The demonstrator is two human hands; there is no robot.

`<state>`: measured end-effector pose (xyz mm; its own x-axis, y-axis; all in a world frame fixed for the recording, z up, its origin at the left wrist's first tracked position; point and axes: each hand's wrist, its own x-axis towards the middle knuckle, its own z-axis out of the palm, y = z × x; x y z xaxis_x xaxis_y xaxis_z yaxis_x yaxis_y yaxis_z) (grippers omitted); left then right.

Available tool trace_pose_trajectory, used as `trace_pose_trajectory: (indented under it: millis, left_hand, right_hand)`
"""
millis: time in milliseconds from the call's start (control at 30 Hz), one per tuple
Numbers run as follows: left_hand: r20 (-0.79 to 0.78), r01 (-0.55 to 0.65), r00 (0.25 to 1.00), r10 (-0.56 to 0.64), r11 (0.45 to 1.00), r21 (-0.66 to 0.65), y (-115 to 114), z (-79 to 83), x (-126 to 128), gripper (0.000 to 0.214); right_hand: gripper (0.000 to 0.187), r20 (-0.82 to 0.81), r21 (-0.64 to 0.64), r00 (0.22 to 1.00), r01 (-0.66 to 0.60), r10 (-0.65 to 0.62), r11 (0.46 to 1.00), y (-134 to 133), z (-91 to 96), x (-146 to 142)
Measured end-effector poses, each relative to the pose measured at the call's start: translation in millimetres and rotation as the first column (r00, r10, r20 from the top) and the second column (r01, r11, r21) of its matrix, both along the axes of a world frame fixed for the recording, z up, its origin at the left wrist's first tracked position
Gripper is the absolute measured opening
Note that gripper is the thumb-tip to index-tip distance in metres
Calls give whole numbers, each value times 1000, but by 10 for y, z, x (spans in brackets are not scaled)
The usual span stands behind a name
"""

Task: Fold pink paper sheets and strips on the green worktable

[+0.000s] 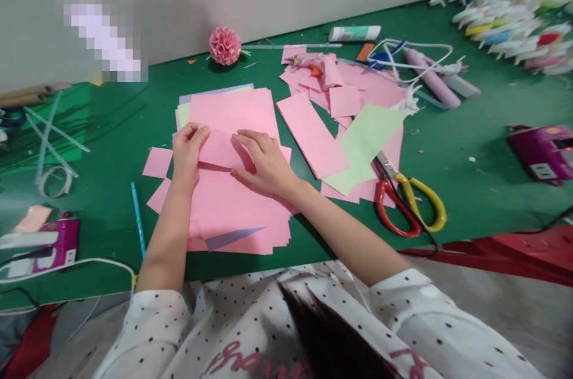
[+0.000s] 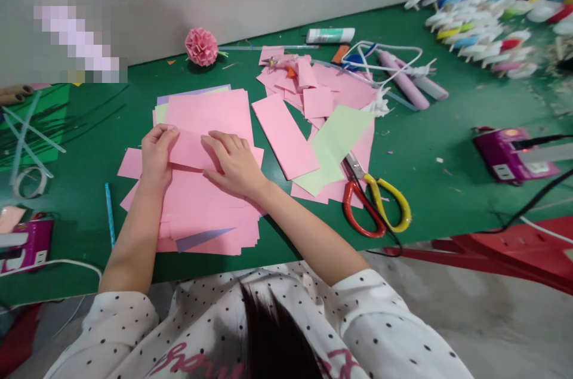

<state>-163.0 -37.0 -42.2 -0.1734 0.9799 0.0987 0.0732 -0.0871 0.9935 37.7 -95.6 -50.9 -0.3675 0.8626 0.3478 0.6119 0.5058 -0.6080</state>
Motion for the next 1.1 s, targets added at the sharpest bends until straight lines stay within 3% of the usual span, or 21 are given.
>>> trace_pose_trajectory:
  millis: [267,433,567,733,867,967,1100]
  left_hand:
    - [29,-64,998,64,998,-27,15,-9,-43,22]
    - [25,3,1000,-1,999,-46,18,23,-67,18]
    - [91,45,995,-40,998,-51,24,46,-78,44]
    - [166,226,962,-216,973,-44,5,48,-72,77]
    - [163,472,874,-459,880,-49,-99,53,69,82]
    - [224,547,817,-531,837,-9,-193,56,230,80]
    - [282,557,799,-531,831,-16,-241,23,346,63]
  right_hand:
    - [63,-19,-8,999,-35,35,999,4,-3,9]
    - [63,-31,4,999,-39,39,999,9,-6,17]
    - [62,-97,-16,995,-12,11,1000,42,-41,31]
    - [56,-327,-96,937,92,-118,991,82,-17,56]
    - [59,-497,-292,839,77,-220,953,81,56,65]
    - [64,-561,-371,788,35,-254,928,75,81,57]
    - [64,-603,-355,765,-3,-226,935,70,81,47]
